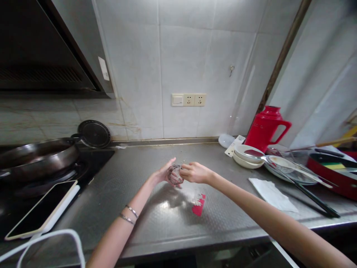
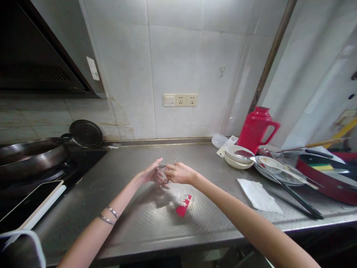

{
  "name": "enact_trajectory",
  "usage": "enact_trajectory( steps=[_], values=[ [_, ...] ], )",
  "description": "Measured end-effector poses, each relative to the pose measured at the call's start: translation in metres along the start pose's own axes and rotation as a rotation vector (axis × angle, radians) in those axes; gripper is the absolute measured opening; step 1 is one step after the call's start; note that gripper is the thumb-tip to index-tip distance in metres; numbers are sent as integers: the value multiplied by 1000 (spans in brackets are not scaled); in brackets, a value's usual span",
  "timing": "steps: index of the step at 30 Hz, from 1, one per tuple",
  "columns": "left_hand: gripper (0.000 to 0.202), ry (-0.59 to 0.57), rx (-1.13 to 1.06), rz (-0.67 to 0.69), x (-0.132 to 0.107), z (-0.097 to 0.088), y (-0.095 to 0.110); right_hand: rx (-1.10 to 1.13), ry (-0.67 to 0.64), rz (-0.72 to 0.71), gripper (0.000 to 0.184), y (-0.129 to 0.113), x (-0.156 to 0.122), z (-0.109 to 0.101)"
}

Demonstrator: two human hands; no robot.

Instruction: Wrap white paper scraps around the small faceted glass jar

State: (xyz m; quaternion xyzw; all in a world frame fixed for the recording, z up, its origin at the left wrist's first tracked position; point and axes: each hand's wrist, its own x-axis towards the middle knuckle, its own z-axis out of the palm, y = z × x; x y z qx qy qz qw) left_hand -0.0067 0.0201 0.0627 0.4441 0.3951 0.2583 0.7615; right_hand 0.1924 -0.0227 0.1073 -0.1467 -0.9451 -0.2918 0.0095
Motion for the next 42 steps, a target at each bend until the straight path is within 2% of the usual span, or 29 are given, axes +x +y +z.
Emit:
enact_trajectory(
  steps=[2,4,7,10,15,20,23,26,30,33,36,39,42],
  values=[
    [68,-141,71,-116,-3,1,0,4,-15,-2,25,-3,5,-1],
    [63,-173,105,-108,-6,4,-3,3,-23,22,22,-7,7,-1],
    [53,-98,55,-15,-6,8,-11,-7,-35,79,17,-13,5,-3],
    [42,-9,-84,106,-4,11,-16,-13,-35,186,14,-18,0,-2],
    [38,53,-326,232,-2,17,-22,40,-13,408,29,-35,-1,3],
    [35,127,-590,342,-4,31,-27,144,-12,651,36,-63,12,6],
    [34,161,-616,430,-7,38,-30,276,30,809,38,-82,23,6],
    [34,181,-616,496,-7,41,-33,443,103,956,30,-96,35,6],
    [36,229,-592,521,-5,43,-36,580,148,1054,23,-99,44,12],
    [37,193,-595,550,-4,40,-35,557,130,996,25,-89,41,15],
    [38,8,-561,505,-8,32,-28,456,33,826,26,-73,26,14],
    [49,-167,-507,418,-14,18,-20,310,-66,588,25,-57,9,11],
    [56,-191,-425,279,-18,7,-15,197,-116,296,23,-41,0,9]
  ],
)
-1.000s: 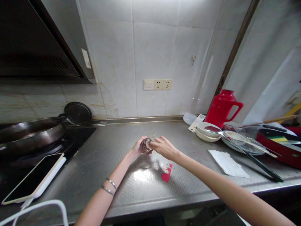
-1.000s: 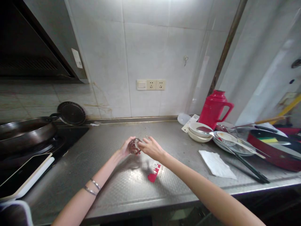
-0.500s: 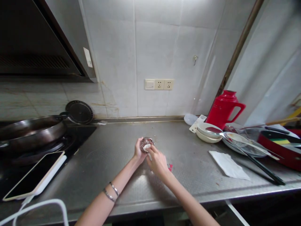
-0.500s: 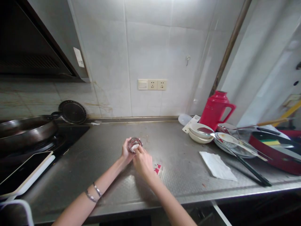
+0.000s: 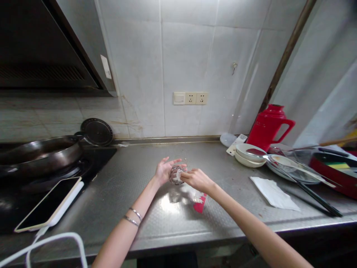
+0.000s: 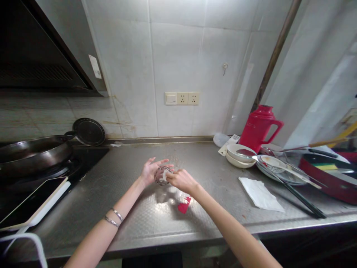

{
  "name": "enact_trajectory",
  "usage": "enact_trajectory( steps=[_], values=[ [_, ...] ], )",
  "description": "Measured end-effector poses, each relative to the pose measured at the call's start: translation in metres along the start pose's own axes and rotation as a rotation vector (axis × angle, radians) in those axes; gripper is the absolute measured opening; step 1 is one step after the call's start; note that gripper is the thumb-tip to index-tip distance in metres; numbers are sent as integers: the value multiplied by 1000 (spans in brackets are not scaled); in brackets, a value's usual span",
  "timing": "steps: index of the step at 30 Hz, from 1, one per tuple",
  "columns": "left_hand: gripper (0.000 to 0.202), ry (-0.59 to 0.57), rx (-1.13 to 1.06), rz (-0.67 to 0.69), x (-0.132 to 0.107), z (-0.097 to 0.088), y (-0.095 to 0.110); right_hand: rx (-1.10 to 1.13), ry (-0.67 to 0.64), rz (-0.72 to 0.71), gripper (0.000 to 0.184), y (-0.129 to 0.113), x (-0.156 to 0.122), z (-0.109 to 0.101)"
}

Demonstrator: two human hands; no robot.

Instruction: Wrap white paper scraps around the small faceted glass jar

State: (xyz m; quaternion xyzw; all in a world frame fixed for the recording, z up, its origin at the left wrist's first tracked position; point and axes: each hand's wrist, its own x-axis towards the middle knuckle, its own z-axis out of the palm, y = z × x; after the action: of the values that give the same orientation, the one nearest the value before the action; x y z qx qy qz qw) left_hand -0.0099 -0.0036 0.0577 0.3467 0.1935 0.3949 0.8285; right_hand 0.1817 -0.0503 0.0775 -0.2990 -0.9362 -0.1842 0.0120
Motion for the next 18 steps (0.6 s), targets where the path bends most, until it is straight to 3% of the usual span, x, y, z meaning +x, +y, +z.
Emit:
enact_trajectory(
  steps=[3,6,11,18],
  values=[
    [58,70,162,-190,0,-2,0,-77,-35,-169,28,12,6,-4],
    [46,184,234,-220,3,2,-4,-91,-57,-212,29,20,16,-7],
    [27,379,140,-33,10,6,-7,-131,-7,-105,24,20,24,-9],
    [29,434,66,169,13,1,-7,-39,49,210,25,-5,24,2]
  ],
)
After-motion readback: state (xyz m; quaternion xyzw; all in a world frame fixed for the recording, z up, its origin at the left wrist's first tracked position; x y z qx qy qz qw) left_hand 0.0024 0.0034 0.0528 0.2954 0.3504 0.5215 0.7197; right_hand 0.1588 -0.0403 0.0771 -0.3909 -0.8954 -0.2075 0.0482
